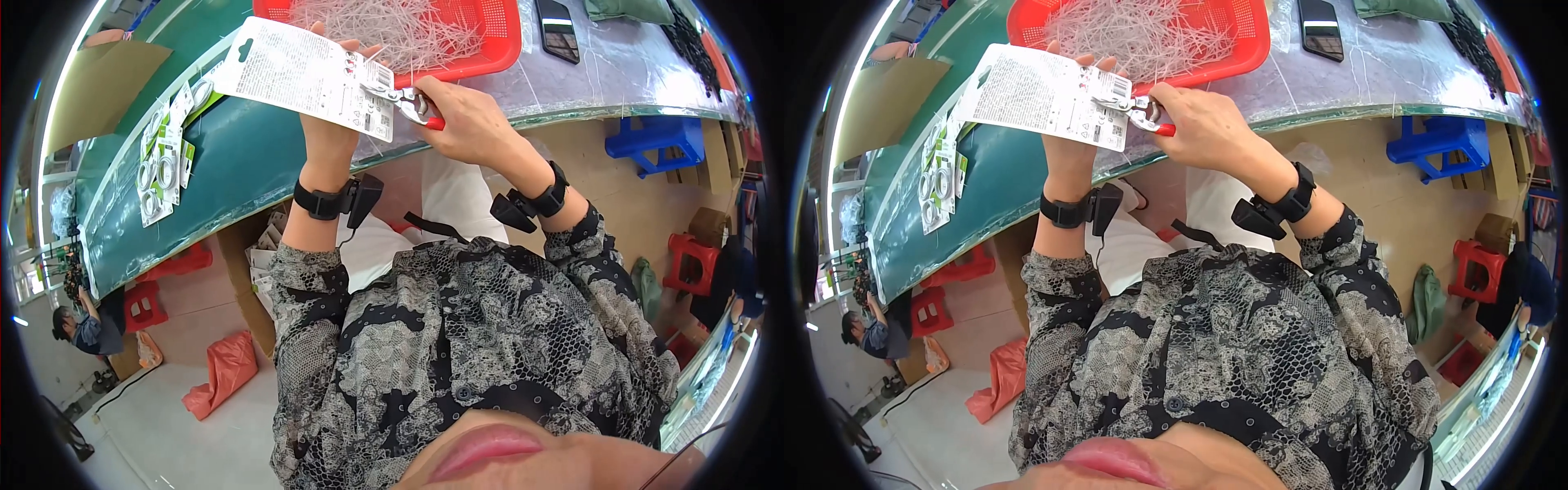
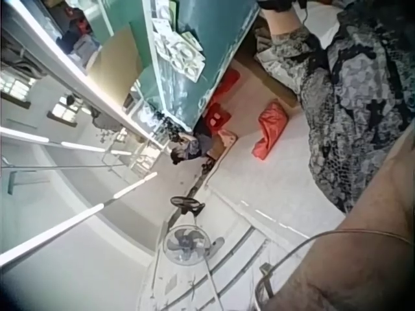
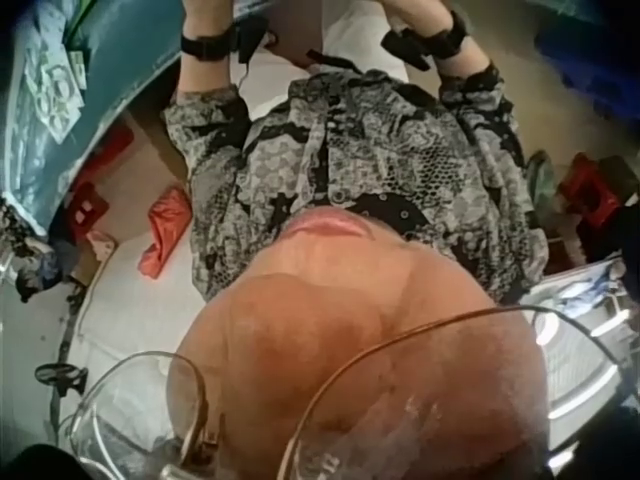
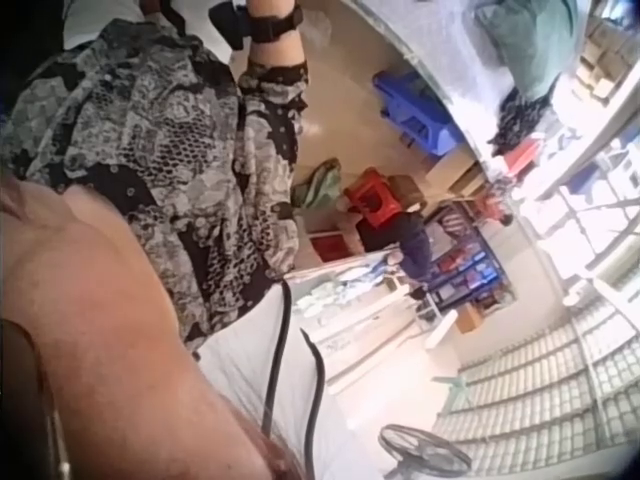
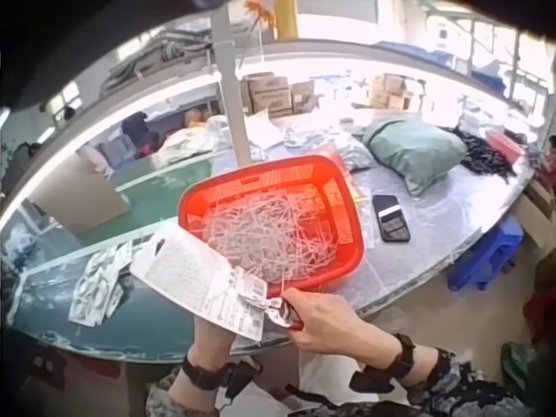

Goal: The person uses shears to cut plastic ties on the back of cable packages, then pulls the ties through the front and places them in a red basket. After removing the ties, the person sets the package aside on the workbench and picks up another to repeat the process.

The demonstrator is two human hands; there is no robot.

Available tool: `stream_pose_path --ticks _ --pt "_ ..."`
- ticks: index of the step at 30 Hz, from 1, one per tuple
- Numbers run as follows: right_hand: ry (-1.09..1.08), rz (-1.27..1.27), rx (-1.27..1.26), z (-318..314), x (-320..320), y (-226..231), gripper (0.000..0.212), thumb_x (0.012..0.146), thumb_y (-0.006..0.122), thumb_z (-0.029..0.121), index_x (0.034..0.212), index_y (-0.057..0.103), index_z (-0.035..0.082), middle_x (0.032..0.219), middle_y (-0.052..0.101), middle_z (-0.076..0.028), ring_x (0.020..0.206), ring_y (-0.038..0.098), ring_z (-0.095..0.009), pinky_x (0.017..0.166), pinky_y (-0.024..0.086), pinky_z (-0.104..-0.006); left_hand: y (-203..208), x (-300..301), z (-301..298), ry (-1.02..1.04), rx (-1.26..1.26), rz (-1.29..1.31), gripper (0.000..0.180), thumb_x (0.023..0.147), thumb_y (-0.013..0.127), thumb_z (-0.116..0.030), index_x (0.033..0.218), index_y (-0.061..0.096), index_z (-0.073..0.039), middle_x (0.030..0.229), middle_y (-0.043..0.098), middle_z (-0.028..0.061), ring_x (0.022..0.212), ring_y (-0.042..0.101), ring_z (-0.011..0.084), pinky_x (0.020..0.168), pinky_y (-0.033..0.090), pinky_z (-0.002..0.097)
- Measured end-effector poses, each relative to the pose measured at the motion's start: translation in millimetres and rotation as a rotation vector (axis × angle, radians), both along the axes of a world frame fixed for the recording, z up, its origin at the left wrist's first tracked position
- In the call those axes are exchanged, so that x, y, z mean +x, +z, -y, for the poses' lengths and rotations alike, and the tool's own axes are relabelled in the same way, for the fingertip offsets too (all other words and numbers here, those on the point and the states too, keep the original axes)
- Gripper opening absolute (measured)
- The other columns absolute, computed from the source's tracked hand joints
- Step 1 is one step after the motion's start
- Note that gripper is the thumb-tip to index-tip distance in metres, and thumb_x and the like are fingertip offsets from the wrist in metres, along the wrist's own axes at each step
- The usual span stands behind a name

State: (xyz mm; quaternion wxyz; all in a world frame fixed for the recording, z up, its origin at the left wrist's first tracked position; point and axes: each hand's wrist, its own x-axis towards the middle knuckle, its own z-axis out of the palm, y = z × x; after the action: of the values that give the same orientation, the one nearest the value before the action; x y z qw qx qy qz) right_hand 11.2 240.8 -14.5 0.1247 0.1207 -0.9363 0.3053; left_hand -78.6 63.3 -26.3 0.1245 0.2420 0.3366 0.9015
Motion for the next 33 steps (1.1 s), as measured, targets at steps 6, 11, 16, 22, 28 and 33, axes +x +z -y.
stream_pose_path --ticks 6,11,16,22,28,33 --pt "0.060 -0.036 -0.070 -4 0 7 0.045 0.077 0.070 0.023 0.115 0.055 0.004 0.102 0.064 -0.016 0.096 0.061 -0.035 0.080 0.047 -0.0453 1 -7 -4 0.052 -0.051 -0.039 0.056 0.100 0.048 -0.026 0.148 0.023 -0.010 0.119 0.054 0.0146 0.116 0.057 0.0359 0.090 0.054 0.0443" --pt "0.125 -0.207 -0.039 5 -1 14 0.051 0.076 0.072 0.018 0.120 0.052 0.001 0.084 0.056 -0.011 0.075 0.055 -0.028 0.072 0.045 -0.0375 2 -2 -11 0.116 -0.158 -0.138 0.057 0.100 0.050 -0.024 0.148 0.023 -0.009 0.119 0.054 0.0138 0.116 0.058 0.0336 0.090 0.055 0.0413" --pt "0.141 -0.209 -0.053 10 -4 16 0.049 0.077 0.072 0.018 0.118 0.052 0.001 0.083 0.056 -0.012 0.076 0.056 -0.028 0.072 0.045 -0.0373 -2 -2 -12 0.172 -0.206 -0.178 0.056 0.100 0.051 -0.022 0.147 0.025 -0.009 0.118 0.054 0.0133 0.113 0.060 0.0314 0.087 0.056 0.0381" --pt "0.114 0.044 -0.114 11 -1 23 0.041 0.080 0.072 0.019 0.112 0.054 0.002 0.078 0.056 -0.012 0.071 0.055 -0.026 0.066 0.045 -0.0350 -2 -1 -16 0.207 -0.166 -0.126 0.052 0.097 0.054 -0.013 0.144 0.031 -0.007 0.115 0.057 0.0114 0.105 0.064 0.0259 0.081 0.056 0.0337" --pt "0.104 0.218 -0.256 -11 -11 24 0.033 0.084 0.071 0.022 0.106 0.058 0.002 0.077 0.057 -0.010 0.070 0.054 -0.025 0.066 0.044 -0.0308 7 -5 7 0.316 -0.416 0.025 0.043 0.094 0.056 -0.004 0.134 0.042 -0.004 0.117 0.057 0.0094 0.099 0.065 0.0215 0.081 0.056 0.0329" --pt "0.030 0.252 -0.413 -41 -39 6 0.035 0.086 0.069 0.027 0.107 0.059 0.001 0.081 0.060 -0.012 0.074 0.056 -0.025 0.070 0.046 -0.0306 8 -5 29 0.064 -0.256 0.269 0.035 0.091 0.054 0.002 0.125 0.047 -0.005 0.121 0.057 0.0087 0.103 0.062 0.0194 0.087 0.054 0.0327"
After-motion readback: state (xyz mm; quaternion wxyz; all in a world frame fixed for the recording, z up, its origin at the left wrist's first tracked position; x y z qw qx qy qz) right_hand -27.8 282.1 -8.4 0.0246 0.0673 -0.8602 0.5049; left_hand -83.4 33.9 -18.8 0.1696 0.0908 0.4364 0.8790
